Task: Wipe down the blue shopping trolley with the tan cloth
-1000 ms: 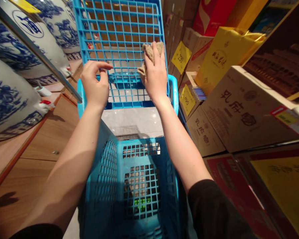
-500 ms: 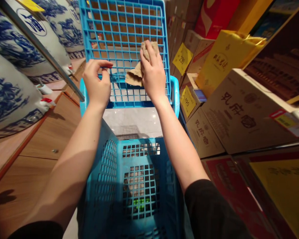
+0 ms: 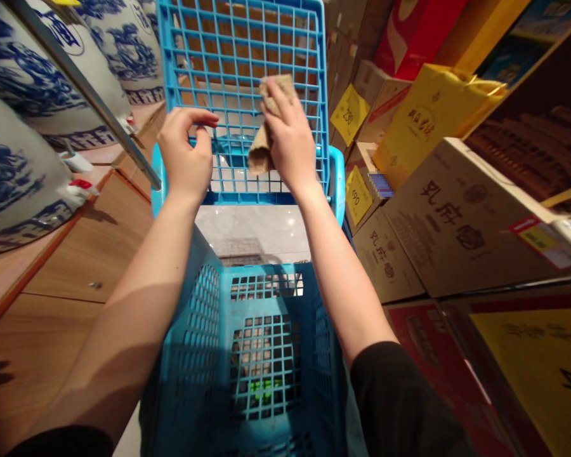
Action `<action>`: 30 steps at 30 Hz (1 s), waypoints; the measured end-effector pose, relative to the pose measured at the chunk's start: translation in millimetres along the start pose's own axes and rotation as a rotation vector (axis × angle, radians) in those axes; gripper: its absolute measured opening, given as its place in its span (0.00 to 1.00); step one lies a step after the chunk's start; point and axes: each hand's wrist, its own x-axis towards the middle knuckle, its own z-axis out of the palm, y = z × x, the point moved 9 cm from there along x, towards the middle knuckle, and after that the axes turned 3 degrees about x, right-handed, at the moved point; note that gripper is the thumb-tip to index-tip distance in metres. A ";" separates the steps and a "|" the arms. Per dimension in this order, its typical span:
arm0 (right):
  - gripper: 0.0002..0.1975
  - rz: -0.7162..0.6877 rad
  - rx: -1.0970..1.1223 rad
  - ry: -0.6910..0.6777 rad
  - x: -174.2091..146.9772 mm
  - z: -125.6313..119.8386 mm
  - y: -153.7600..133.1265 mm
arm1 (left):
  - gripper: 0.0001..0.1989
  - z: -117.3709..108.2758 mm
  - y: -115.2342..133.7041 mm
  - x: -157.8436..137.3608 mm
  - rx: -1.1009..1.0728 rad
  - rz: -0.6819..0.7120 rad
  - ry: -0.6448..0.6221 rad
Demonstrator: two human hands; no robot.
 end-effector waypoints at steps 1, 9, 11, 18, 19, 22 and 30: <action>0.22 0.021 -0.005 0.072 1.1 -10.3 14.3 | 0.06 0.5 -0.3 0.1 -0.002 0.001 0.000; 0.22 0.020 0.045 -0.148 -11.2 17.9 -16.9 | 0.07 -2.0 1.7 2.6 -0.042 -0.023 0.012; 0.21 -0.007 0.036 -0.250 -14.2 32.3 -43.7 | 0.07 -3.7 0.8 2.7 -0.048 -0.032 0.018; 0.19 -0.031 -0.021 -0.159 -0.5 11.0 -23.6 | 0.08 -4.3 -4.0 1.7 -0.008 -0.004 0.013; 0.20 -0.016 -0.027 -0.089 1.0 0.1 -10.1 | 0.08 -4.5 -4.4 1.4 -0.015 -0.006 0.017; 0.22 0.027 0.002 0.055 -1.4 -20.4 16.0 | 0.05 -4.4 -3.4 0.9 -0.036 -0.015 0.021; 0.25 -0.085 -0.043 -0.385 -16.4 46.9 -72.2 | 0.05 -7.0 -1.7 2.6 -0.045 0.009 0.061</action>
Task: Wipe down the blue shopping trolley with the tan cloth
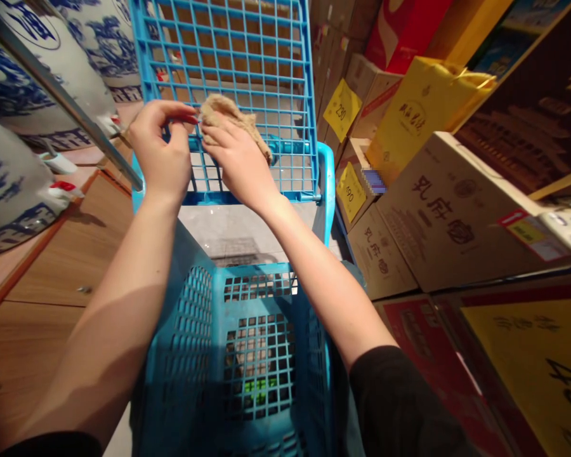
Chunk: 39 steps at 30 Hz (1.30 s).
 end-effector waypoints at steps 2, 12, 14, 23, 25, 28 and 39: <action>0.24 -0.012 -0.009 -0.077 2.7 3.6 -10.2 | 0.05 -1.1 -1.1 -0.4 0.023 0.004 0.006; 0.24 0.158 0.058 0.455 -22.0 -46.6 86.0 | 0.06 5.4 -0.9 -2.9 0.012 -0.033 -0.040; 0.22 0.162 0.077 0.436 -21.6 -35.3 73.8 | 0.05 5.6 -0.3 -2.4 0.001 -0.044 -0.040; 0.23 0.059 0.092 0.139 5.5 -6.5 29.5 | 0.04 4.4 -2.5 -1.5 0.024 -0.024 -0.032; 0.24 0.099 0.080 0.235 4.0 -20.2 50.5 | 0.04 3.1 -1.2 -2.2 0.029 -0.005 -0.014; 0.24 0.147 0.058 0.364 -6.3 -35.7 68.5 | 0.10 3.1 -0.1 -2.9 0.025 0.011 -0.007; 0.23 0.013 0.038 0.135 -2.8 -9.5 32.4 | 0.10 2.7 -9.4 0.0 -0.014 0.074 0.012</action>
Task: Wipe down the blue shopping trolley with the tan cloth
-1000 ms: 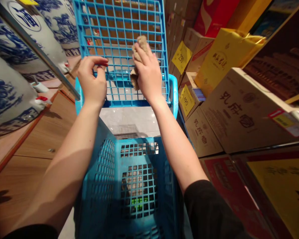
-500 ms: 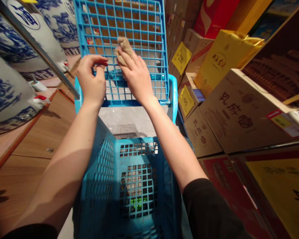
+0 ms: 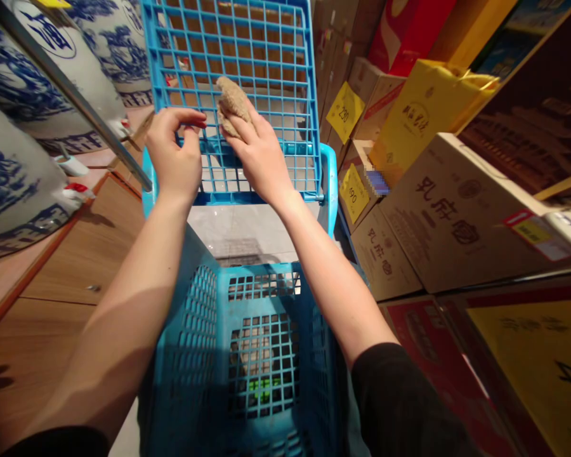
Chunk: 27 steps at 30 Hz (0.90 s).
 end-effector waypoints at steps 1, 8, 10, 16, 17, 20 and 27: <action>0.24 -0.014 0.022 0.016 1.3 -5.7 7.5 | 0.08 0.4 0.3 -0.7 0.003 0.009 0.001; 0.21 0.072 0.045 0.195 -7.4 -27.1 30.0 | 0.03 5.1 -3.3 -0.7 -0.045 -0.004 -0.033; 0.20 0.033 0.008 0.112 -8.5 -6.6 8.3 | 0.03 4.3 -5.5 1.1 -0.067 -0.012 -0.038; 0.18 -0.056 -0.037 0.022 -0.5 13.8 -19.0 | 0.03 -1.7 -6.1 2.9 -0.085 0.003 -0.004; 0.18 -0.034 -0.041 0.081 0.9 1.0 -8.5 | 0.03 -2.8 -5.6 2.3 -0.070 -0.003 0.011; 0.20 0.075 -0.055 0.336 -4.3 -48.9 36.5 | 0.05 -1.3 -2.7 -0.1 -0.041 -0.020 0.014; 0.21 0.102 -0.026 0.276 -12.4 -38.5 29.9 | 0.12 -2.3 2.9 2.0 -0.074 -0.018 0.031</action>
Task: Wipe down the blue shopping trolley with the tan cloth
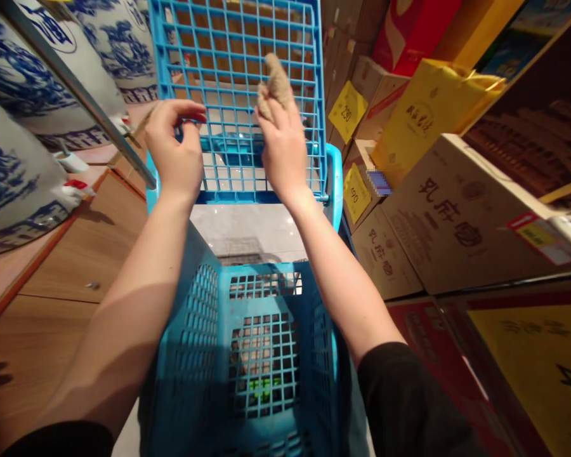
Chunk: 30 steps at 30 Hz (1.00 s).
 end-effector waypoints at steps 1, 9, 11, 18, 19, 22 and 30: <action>0.21 -0.025 -0.025 -0.083 -3.1 13.9 -16.7 | 0.11 -0.8 -0.3 0.7 -0.010 0.000 0.004; 0.24 -0.051 -0.057 -0.065 7.6 4.9 -18.2 | 0.05 1.6 -6.5 -1.5 0.001 -0.034 -0.030; 0.23 0.013 -0.032 0.101 10.5 -18.7 18.1 | 0.04 3.4 -5.6 -2.4 -0.002 -0.038 -0.042; 0.26 -0.031 0.035 -0.066 -4.6 13.4 -12.9 | 0.04 2.8 3.3 -0.8 -0.012 -0.021 -0.012; 0.25 -0.056 0.034 -0.183 -8.3 28.5 -31.4 | 0.04 2.7 3.6 -0.6 -0.011 -0.021 -0.013; 0.24 -0.108 0.033 -0.352 -13.3 49.5 -62.8 | 0.03 2.4 1.9 -0.5 -0.002 -0.027 -0.021; 0.25 0.067 0.038 0.190 4.2 -27.9 51.7 | 0.05 1.5 -3.0 -0.6 0.009 -0.027 -0.034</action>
